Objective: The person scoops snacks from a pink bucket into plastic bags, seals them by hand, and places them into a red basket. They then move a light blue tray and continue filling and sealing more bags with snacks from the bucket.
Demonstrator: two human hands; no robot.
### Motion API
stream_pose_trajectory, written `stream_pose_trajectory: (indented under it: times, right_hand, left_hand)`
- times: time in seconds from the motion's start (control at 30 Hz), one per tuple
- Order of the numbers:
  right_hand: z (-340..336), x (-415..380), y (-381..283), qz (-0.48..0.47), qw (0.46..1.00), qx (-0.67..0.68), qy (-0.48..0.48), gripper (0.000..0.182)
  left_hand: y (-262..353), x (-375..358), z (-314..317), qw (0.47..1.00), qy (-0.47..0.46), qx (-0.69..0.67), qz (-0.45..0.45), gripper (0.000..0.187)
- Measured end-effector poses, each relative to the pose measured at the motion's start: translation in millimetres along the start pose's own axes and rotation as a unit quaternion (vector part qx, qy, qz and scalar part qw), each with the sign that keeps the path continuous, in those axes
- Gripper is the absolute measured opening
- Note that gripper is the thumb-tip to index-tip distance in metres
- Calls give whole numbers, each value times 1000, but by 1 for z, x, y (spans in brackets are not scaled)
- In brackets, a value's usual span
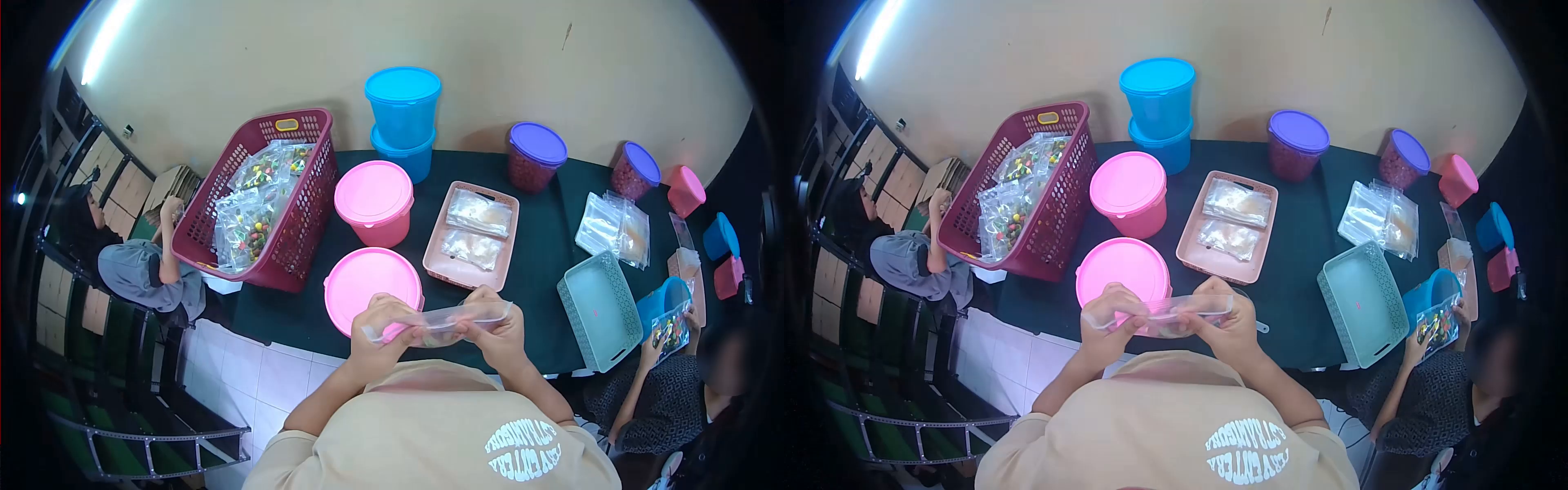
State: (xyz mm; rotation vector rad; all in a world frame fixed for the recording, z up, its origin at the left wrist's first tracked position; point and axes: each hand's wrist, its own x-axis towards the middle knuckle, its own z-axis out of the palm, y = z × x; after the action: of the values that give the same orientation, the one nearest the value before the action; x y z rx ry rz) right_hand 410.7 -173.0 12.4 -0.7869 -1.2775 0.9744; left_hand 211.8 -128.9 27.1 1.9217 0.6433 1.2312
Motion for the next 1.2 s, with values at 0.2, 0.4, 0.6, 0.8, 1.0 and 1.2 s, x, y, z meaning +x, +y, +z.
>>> stream_pose_trajectory:
  times: [0.2,0.4,0.6,0.8,1.0,1.2]
  right_hand:
    - [0,2,7,-188,965,-177,37,15]
    - [19,1,8,-79,991,-108,21,20]
    - [17,6,11,-72,983,-170,9,20]
    - [13,1,16,-72,979,-190,17,17]
    - [7,-2,17,-25,985,-163,54,17]
    - [-6,0,18,-42,979,-189,67,13]
  left_hand:
    - [0,-5,10,999,25,-15,-39,14]
    - [-3,-7,18,994,55,-31,-93,13]
    - [-7,-10,19,997,61,20,-45,11]
    - [-8,-11,24,989,68,126,19,11]
    - [-6,-9,22,978,71,192,34,13]
    - [-6,-11,9,977,52,208,-13,11]
